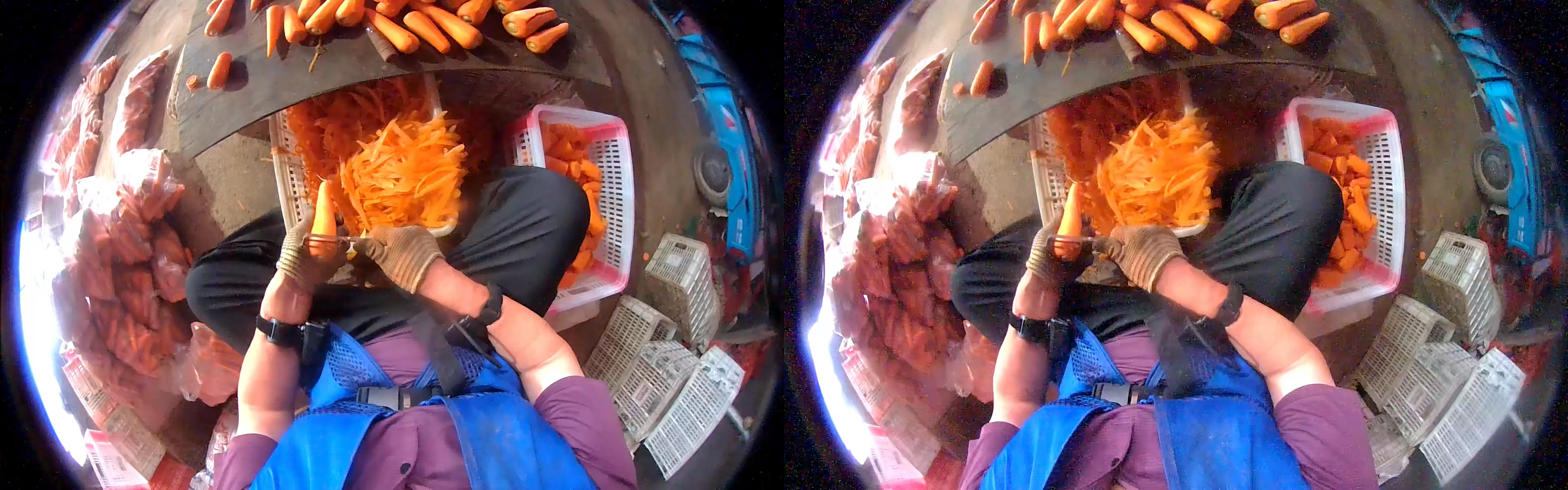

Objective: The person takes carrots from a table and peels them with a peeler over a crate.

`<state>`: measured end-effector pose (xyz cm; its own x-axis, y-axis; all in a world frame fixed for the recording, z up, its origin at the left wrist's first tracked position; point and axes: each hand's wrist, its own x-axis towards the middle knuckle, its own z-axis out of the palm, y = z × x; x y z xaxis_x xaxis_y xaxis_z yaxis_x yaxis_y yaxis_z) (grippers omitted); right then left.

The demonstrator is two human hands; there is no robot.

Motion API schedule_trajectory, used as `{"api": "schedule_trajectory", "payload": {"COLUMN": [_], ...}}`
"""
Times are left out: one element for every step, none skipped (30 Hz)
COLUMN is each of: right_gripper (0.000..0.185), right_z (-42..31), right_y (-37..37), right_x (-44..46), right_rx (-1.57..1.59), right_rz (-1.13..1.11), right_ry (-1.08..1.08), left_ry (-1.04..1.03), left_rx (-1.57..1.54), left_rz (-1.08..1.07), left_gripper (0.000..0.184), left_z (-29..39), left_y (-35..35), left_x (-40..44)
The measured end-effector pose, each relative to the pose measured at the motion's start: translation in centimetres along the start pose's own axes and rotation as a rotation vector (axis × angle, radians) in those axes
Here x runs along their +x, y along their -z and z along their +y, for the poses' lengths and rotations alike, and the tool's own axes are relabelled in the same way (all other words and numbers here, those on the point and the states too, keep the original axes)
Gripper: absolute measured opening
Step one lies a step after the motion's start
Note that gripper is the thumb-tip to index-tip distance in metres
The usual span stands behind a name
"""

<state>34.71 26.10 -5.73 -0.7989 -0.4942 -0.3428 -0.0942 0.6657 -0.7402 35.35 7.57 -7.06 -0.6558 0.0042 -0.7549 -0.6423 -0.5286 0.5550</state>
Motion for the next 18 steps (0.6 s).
{"api": "schedule_trajectory", "payload": {"right_gripper": [0.050, 0.050, 0.049, 0.048, 0.048, 0.049, 0.050, 0.051, 0.057, 0.059, 0.062, 0.064, 0.067, 0.067, 0.067, 0.067, 0.067, 0.067], "right_z": [0.3, 0.6, 0.9, 1.1, 1.4, 1.7, 2.2, 2.7, 3.7, 3.8, 3.8, 3.7, 3.5, 3.4, 3.2, 2.9, 2.8, 2.7], "right_y": [-0.2, -0.4, -1.0, -1.6, -2.1, -1.9, -1.3, -1.0, -1.8, -1.8, -1.6, -1.4, -0.8, -0.5, -0.4, -0.4, -0.5, -0.8], "right_x": [0.1, 0.2, 0.2, 0.2, 0.2, 0.5, 1.2, 1.7, 2.0, 2.2, 2.4, 2.4, 2.3, 2.3, 2.3, 2.2, 2.2, 2.1], "right_rx": [0.007, 0.015, 0.040, 0.064, 0.090, 0.048, 0.009, -0.027, 0.046, 0.066, 0.083, 0.098, 0.138, 0.144, 0.149, 0.154, 0.140, 0.125], "right_rz": [-0.030, -0.060, -0.036, -0.012, 0.011, -0.019, -0.049, -0.077, -0.035, -0.013, 0.005, 0.026, 0.047, 0.034, 0.017, -0.001, 0.033, 0.069], "right_ry": [0.015, 0.029, 0.068, 0.108, 0.146, 0.089, 0.032, -0.026, -0.096, -0.170, -0.241, -0.314, -0.295, -0.276, -0.255, -0.232, -0.168, -0.107], "left_ry": [-0.191, -0.180, -0.169, 0.040, 0.248, 0.230, 0.212, 0.196, 0.185, 0.113, 0.211, 0.309, 0.281, 0.250, 0.216, 0.207, 0.176, 0.148], "left_rx": [0.341, 0.340, 0.339, -0.005, -0.349, -0.272, -0.193, -0.110, -0.095, 0.129, 0.076, 0.022, -0.033, -0.091, -0.151, -0.181, -0.184, -0.187], "left_rz": [-0.083, -0.116, -0.149, -0.125, -0.094, -0.088, -0.083, -0.078, 0.002, -0.081, -0.045, -0.012, -0.036, -0.060, -0.080, -0.135, -0.065, 0.003], "left_gripper": [0.034, 0.033, 0.033, 0.032, 0.032, 0.032, 0.033, 0.033, 0.034, 0.034, 0.034, 0.035, 0.035, 0.036, 0.037, 0.038, 0.038, 0.039], "left_z": [-0.5, -0.9, -1.0, 0.0, 0.5, 0.2, -0.2, -0.5, -0.3, 0.6, 1.7, 2.4, 2.2, 2.0, 1.7, 1.7, 1.4, 1.1], "left_y": [0.9, 1.7, 2.0, 1.1, 0.4, 0.2, 0.0, -0.2, -1.0, -2.4, -3.4, -3.9, -3.7, -3.2, -2.6, -1.9, -1.5, -1.2], "left_x": [0.1, 0.0, -0.5, -1.8, -3.0, -3.8, -4.7, -5.8, -7.6, -9.3, -10.9, -11.9, -12.0, -11.9, -11.8, -10.9, -9.9, -8.7]}}
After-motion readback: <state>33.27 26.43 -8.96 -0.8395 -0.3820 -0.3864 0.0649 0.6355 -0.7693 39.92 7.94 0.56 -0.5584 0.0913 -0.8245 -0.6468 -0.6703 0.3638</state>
